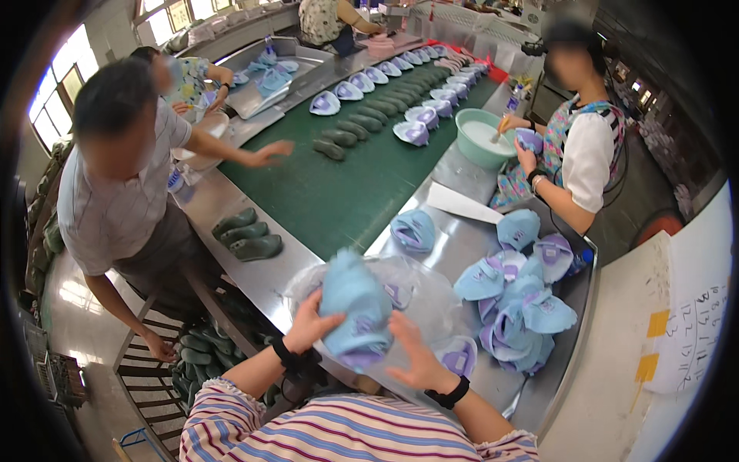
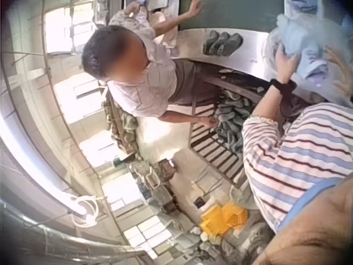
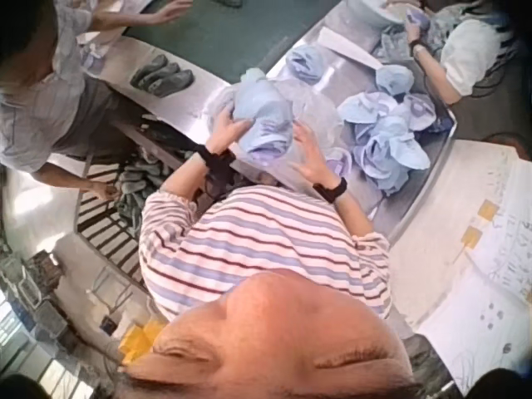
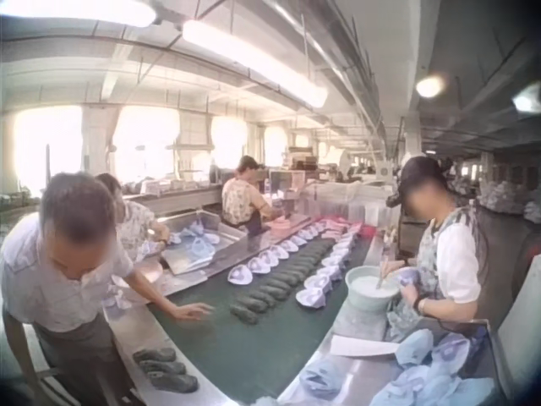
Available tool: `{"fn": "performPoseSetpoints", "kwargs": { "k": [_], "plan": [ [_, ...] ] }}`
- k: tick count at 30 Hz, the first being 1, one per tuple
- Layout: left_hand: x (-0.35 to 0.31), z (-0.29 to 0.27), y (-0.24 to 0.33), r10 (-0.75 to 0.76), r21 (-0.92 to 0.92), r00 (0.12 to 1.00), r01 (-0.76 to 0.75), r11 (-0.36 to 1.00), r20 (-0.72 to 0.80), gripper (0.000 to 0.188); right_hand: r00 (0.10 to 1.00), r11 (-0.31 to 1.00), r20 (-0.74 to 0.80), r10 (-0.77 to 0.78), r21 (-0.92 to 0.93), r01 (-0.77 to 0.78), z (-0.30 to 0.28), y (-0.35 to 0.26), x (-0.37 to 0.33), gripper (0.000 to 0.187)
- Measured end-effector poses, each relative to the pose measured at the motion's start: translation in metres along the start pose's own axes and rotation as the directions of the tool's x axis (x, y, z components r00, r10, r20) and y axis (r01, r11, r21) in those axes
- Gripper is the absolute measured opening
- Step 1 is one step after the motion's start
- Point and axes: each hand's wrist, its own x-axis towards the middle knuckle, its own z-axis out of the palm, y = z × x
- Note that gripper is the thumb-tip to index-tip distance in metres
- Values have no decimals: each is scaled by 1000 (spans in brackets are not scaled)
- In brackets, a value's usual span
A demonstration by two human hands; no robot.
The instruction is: The person unpacks light blue slippers from a large sack and places them into clear plastic bags on a metal table. The person repeatedly picks up slippers and inserts them into bags while coworkers handle similar items nearby.
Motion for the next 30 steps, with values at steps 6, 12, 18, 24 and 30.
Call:
{"fn": "performPoseSetpoints", "kwargs": {
  "k": [6,12,18,24,30],
  "plan": [
    [108,-69,34,11,-146,939,-65,987,-343,28,682,768,511,523,-629,-118,26,110,-42,57],
    [222,-154,-24,-236,-27,873,248,968,-428,33,663,884,591,459,-379,-274,23,100,-59,57],
    [290,-262,15,417,484,590,-50,874,-691,47,696,819,463,549,-463,-339,-4,94,-52,55],
    [238,-134,37,426,560,905,-357,748,8,22,680,820,487,549,-470,-325,-2,100,-46,56],
    [96,9,-11,-242,438,455,-397,806,857,49,850,884,407,335,-448,-134,2,130,-8,65]
  ]
}}
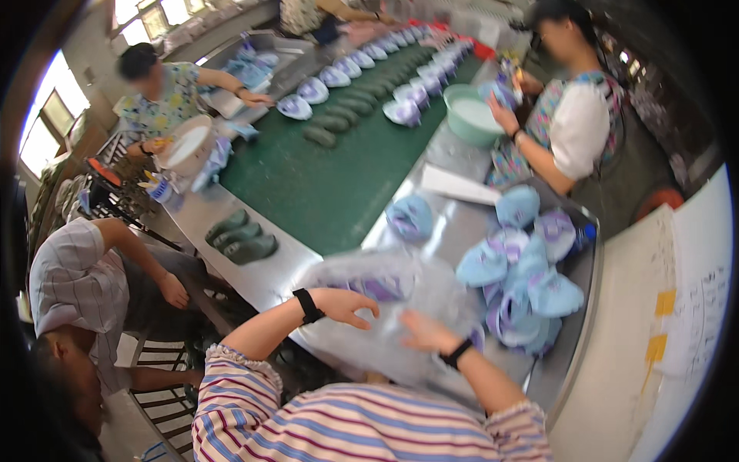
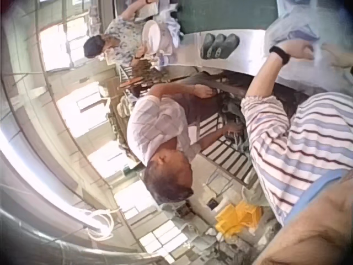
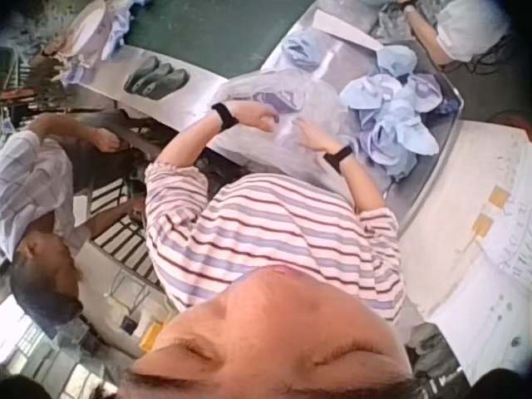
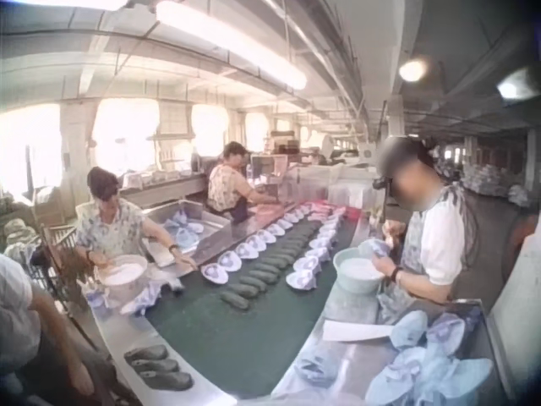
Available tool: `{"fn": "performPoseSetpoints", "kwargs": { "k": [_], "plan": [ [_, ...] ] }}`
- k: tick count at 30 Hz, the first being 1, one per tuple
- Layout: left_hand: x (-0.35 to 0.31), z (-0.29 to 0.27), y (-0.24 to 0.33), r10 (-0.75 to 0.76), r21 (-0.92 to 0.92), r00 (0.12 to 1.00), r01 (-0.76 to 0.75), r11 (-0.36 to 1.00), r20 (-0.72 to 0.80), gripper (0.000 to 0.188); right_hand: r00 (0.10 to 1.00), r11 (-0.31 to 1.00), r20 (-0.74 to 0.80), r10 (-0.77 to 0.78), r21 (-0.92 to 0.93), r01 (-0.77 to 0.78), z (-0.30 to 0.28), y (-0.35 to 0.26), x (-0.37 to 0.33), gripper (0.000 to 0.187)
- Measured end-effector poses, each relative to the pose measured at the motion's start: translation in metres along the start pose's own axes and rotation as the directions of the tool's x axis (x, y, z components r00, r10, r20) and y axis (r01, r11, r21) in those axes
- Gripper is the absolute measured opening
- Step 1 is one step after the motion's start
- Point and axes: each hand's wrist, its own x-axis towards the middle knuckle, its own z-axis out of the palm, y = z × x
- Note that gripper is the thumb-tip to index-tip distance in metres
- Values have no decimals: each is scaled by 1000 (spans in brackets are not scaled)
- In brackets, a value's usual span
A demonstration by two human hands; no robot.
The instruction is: The person unpacks light blue slippers from a large sack and places them into clear plastic bags on a metal table. The person repeatedly picks up slippers and inserts them into bags while coworkers handle similar items nearby.
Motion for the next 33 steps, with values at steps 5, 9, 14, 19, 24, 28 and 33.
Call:
{"fn": "performPoseSetpoints", "kwargs": {
  "k": [5,9,14,19,24,28,33],
  "plan": [
    [-10,5,-40,-59,367,807,331,869,-587,47,919,953,-332,211,-139,-269,-43,7,27,72],
    [-30,-8,-74,-3,402,637,489,774,-771,51,946,946,-67,318,-34,-321,-71,-9,62,72],
    [2,22,-41,-235,304,693,561,770,-682,59,920,921,-52,389,2,-390,-26,-23,113,77],
    [33,39,-44,-430,5,614,578,816,-662,67,917,863,-72,393,374,-340,6,-3,104,84],
    [36,86,-23,-25,-60,804,-13,998,-594,54,857,109,264,443,933,-344,-28,26,30,79],
    [41,96,9,250,-139,864,-339,930,-436,39,771,283,146,620,875,-393,-10,21,16,68],
    [43,43,-24,-91,-194,694,-71,978,-714,20,858,424,-54,511,884,-197,14,38,21,44]
  ]
}}
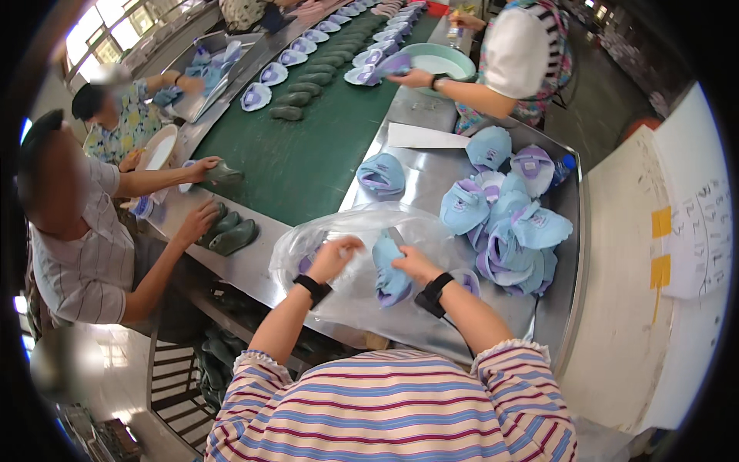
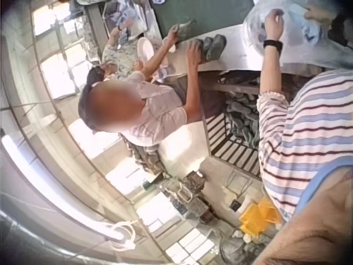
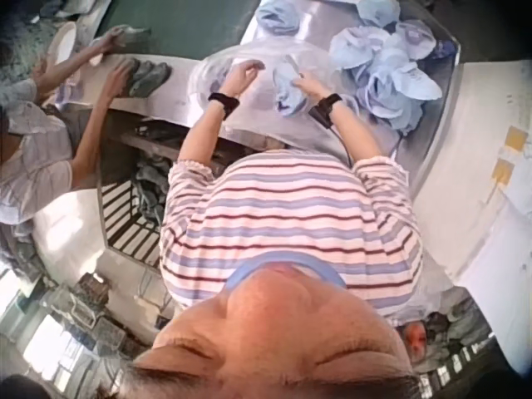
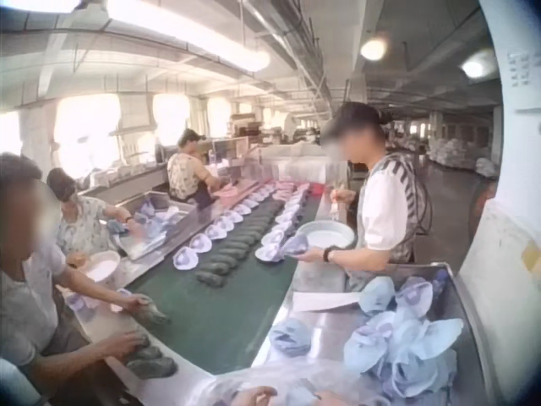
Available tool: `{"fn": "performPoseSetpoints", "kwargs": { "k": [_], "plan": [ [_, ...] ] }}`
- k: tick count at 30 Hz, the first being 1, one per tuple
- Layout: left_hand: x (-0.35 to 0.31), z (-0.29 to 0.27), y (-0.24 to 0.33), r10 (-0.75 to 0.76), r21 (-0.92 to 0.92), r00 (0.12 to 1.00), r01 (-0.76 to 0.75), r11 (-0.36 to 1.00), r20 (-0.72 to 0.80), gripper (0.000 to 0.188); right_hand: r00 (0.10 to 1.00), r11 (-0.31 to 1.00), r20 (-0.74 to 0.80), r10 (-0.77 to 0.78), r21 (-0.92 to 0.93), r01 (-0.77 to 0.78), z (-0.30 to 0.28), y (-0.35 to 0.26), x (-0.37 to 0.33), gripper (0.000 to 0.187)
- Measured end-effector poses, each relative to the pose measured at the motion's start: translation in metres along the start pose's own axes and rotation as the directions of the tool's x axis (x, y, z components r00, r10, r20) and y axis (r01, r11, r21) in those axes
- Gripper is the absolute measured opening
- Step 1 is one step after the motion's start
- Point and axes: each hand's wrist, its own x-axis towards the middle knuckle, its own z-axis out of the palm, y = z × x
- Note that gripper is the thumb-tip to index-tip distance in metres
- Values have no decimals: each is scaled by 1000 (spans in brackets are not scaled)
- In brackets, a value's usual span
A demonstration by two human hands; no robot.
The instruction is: The person unpacks light blue slippers from a large sack and places them into clear plastic bags on a metal table. The person repeatedly picks up slippers and inserts them into bags while coworkers handle similar items nearby.
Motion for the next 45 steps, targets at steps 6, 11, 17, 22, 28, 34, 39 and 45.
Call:
{"fn": "performPoseSetpoints", "kwargs": {
  "k": [6,11,17,22,28,34,39,45],
  "plan": [
    [-2,-49,-64,-119,981,990,-54,185,77,17,994,870,100,40,485,-84,-69,-5,-38,44],
    [7,-51,-41,-21,925,974,-207,317,225,7,998,814,57,-26,581,-12,-76,-4,-60,46],
    [1,-32,-1,242,-243,960,-271,931,-142,15,992,804,-100,-74,582,118,-79,-9,-98,42],
    [-17,0,20,-141,-841,989,113,529,44,14,978,555,-39,-207,818,150,-71,9,-146,56],
    [-28,45,23,-333,-520,887,459,721,321,7,973,598,4,-230,789,138,-59,10,-147,57],
    [12,-44,18,344,327,648,-152,933,-679,17,992,597,-37,-120,795,102,-55,-3,-180,60],
    [40,-138,-102,-209,536,799,546,644,-564,51,997,781,-74,-1,623,47,-39,-28,-175,45],
    [89,-171,-135,-482,410,632,768,492,-607,74,982,734,-189,12,668,120,-24,-24,-169,42]
  ]
}}
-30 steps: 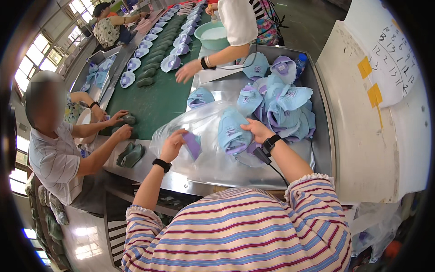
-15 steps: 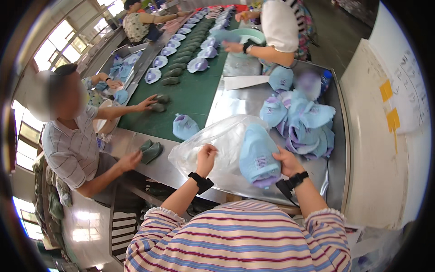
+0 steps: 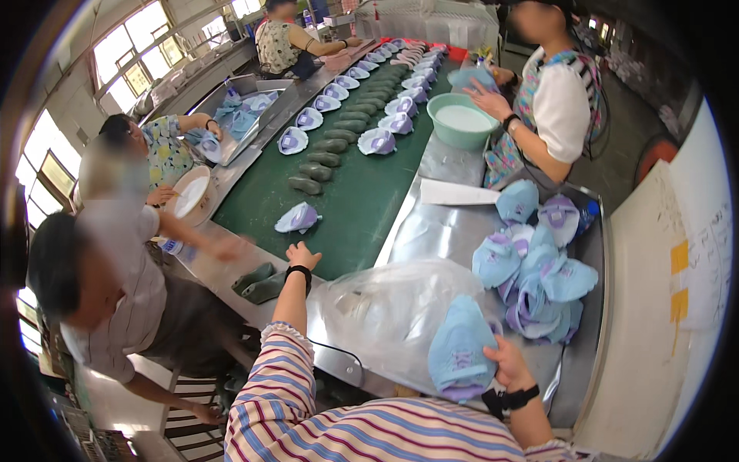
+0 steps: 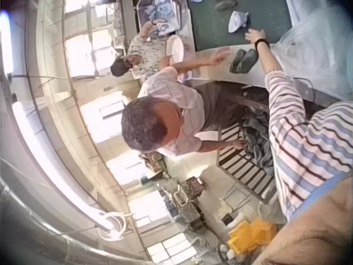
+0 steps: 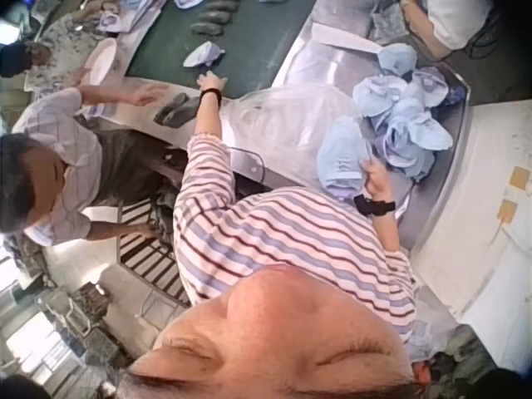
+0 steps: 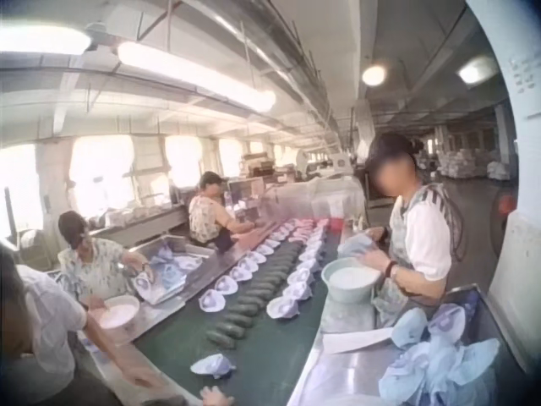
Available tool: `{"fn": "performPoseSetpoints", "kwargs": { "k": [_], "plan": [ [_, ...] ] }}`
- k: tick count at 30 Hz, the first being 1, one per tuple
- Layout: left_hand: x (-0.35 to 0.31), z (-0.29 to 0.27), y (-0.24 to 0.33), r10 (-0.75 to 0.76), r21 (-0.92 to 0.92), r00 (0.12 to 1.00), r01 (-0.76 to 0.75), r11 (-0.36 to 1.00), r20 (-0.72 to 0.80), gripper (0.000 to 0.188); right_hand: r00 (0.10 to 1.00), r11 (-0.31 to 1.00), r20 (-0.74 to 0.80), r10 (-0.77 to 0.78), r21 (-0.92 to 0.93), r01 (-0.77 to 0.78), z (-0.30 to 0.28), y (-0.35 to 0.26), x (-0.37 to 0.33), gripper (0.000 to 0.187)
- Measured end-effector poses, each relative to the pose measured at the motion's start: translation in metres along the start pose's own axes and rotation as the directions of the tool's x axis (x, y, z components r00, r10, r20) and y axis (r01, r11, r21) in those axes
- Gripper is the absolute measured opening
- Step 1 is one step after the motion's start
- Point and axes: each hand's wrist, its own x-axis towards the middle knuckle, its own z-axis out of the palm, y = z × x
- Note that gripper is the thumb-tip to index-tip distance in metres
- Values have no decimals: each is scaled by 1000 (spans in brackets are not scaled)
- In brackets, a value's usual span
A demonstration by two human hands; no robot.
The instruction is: The person unpacks light blue slippers from a large sack and places them into clear plastic bags on a metal table. The person repeatedly picks up slippers and inserts them into bags while coworkers handle similar items nearby.
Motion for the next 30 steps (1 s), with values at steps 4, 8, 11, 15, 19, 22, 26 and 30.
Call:
{"fn": "performPoseSetpoints", "kwargs": {
  "k": [4,8,11,15,19,22,26,30],
  "plan": [
    [48,11,8,105,87,985,-93,992,-139,72,993,998,-105,46,-27,-49,1,2,-8,45],
    [113,19,2,218,12,949,-221,975,-229,80,978,995,-184,100,46,-93,14,-4,-6,46],
    [164,34,-4,229,-173,970,-239,955,-76,88,965,995,-244,97,55,-86,19,-2,5,45],
    [138,65,32,103,-158,991,-87,984,91,69,942,988,-303,147,100,-122,35,-2,16,45],
    [122,77,16,109,-63,994,-109,992,11,52,949,987,-275,156,19,-157,33,-8,31,46],
    [130,61,13,219,-819,972,-54,572,89,42,990,999,-140,-22,21,25,27,-15,35,48],
    [31,-19,80,645,-930,764,241,-277,6,33,993,854,82,-90,518,34,105,-79,20,54],
    [-70,-35,115,797,-891,583,263,-370,-159,47,950,900,146,-275,388,201,96,-80,48,53]
  ]
}}
